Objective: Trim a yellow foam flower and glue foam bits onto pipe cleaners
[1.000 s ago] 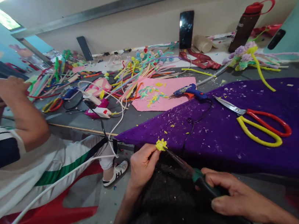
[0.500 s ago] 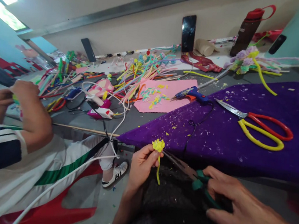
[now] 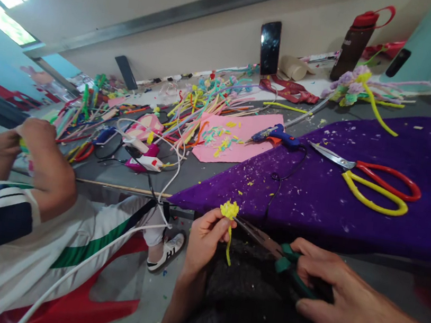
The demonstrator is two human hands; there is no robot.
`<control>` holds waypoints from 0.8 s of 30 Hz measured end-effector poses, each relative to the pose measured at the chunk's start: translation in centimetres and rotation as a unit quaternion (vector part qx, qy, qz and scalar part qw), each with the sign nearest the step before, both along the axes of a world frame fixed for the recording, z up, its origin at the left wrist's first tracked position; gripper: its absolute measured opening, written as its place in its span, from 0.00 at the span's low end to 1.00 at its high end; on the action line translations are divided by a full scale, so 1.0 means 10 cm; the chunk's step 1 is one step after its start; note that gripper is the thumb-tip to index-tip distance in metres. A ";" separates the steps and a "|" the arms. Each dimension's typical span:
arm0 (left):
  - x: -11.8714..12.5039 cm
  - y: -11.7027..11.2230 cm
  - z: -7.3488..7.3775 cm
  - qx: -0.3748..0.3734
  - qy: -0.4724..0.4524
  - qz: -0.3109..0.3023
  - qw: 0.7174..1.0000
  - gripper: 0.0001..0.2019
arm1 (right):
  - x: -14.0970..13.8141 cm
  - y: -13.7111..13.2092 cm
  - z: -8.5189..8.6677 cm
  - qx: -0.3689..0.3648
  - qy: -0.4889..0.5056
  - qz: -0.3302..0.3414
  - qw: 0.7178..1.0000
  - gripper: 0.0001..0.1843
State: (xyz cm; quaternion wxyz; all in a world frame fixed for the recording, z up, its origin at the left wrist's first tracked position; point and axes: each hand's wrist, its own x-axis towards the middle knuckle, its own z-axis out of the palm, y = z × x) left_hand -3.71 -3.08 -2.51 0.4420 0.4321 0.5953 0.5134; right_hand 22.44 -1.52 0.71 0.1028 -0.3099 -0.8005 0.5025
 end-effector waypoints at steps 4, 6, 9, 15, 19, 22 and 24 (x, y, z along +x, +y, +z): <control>-0.01 0.00 -0.01 -0.006 -0.024 -0.006 1.000 0.09 | -0.01 0.01 0.02 0.005 -0.001 0.000 1.000 0.14; -0.01 0.01 -0.01 -0.012 -0.039 -0.012 0.999 0.10 | -0.01 0.01 0.02 0.007 -0.003 0.000 1.000 0.14; -0.02 0.00 -0.01 -0.028 -0.039 -0.025 0.999 0.10 | -0.01 0.00 0.00 0.006 -0.012 0.003 1.000 0.13; -0.03 -0.01 -0.04 -0.014 -0.056 -0.026 0.998 0.12 | 0.00 -0.01 0.00 -0.002 -0.019 0.014 1.000 0.13; -0.05 -0.01 -0.10 -0.008 -0.074 -0.017 0.997 0.11 | 0.01 -0.01 0.01 -0.006 -0.017 0.023 1.000 0.13; -0.06 -0.02 -0.12 -0.002 -0.079 -0.016 0.997 0.11 | 0.01 -0.02 0.03 -0.007 -0.015 0.023 1.000 0.13; -0.07 -0.02 -0.13 0.003 -0.075 -0.021 0.997 0.11 | 0.02 -0.03 0.04 -0.004 -0.015 0.019 1.000 0.13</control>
